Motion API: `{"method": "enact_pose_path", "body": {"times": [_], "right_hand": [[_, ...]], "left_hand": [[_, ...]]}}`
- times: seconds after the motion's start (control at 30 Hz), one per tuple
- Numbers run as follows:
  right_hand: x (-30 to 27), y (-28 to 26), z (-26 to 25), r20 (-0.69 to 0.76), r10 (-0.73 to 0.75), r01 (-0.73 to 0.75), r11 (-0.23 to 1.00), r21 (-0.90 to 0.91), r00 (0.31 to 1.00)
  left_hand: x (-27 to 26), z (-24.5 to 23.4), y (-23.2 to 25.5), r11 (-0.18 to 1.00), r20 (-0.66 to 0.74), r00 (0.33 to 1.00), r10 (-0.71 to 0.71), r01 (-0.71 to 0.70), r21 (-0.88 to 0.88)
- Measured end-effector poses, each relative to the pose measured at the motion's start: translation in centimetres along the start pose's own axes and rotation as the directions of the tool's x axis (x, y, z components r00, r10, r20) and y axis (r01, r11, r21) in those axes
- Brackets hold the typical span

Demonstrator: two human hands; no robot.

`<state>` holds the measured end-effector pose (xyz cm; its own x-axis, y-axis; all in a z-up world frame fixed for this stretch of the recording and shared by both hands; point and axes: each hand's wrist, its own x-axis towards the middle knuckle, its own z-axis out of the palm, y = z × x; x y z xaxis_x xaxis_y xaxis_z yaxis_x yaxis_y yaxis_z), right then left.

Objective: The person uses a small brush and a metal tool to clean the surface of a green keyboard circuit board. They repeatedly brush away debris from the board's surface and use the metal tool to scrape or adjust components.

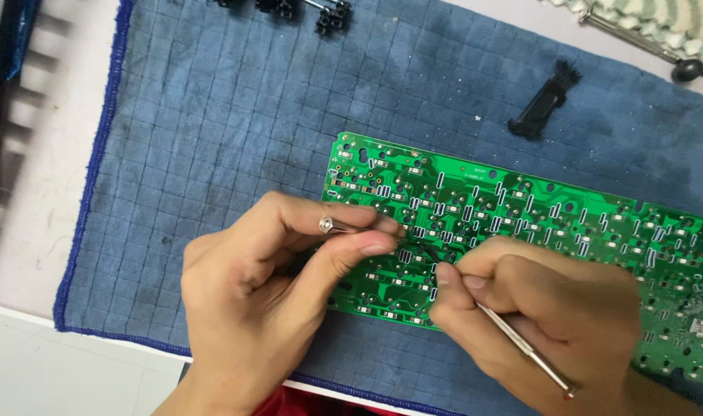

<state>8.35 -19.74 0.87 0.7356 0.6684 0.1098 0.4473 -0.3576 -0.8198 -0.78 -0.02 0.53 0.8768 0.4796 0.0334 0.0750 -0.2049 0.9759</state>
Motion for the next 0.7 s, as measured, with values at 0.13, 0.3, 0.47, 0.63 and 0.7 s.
{"method": "enact_pose_path", "body": {"times": [0.13,0.3,0.47,0.63,0.7], "right_hand": [[0.4,-0.3,0.2,-0.001,-0.012,0.012,1.0,-0.003,1.0],[0.5,0.7,-0.4,0.057,-0.103,0.106,0.993,-0.05,0.993],[0.3,0.3,-0.2,0.045,-0.047,0.048,0.998,-0.041,0.998],[0.5,0.4,-0.7,0.07,-0.061,0.067,0.993,-0.094,0.996],[0.8,0.0,-0.3,0.052,-0.053,0.057,0.995,-0.08,0.997]], "left_hand": [[-0.1,0.2,-0.1,1.0,-0.007,1.0,-0.013,0.013,0.0],[0.0,0.2,-0.1,1.0,-0.011,1.0,-0.01,0.011,0.019],[-0.2,0.5,-0.1,0.999,-0.038,0.999,-0.037,0.036,-0.007],[-0.2,0.6,0.0,0.999,-0.055,0.997,-0.049,0.049,0.01],[-0.1,0.5,0.1,0.999,-0.041,0.998,-0.049,0.048,-0.011]]}}
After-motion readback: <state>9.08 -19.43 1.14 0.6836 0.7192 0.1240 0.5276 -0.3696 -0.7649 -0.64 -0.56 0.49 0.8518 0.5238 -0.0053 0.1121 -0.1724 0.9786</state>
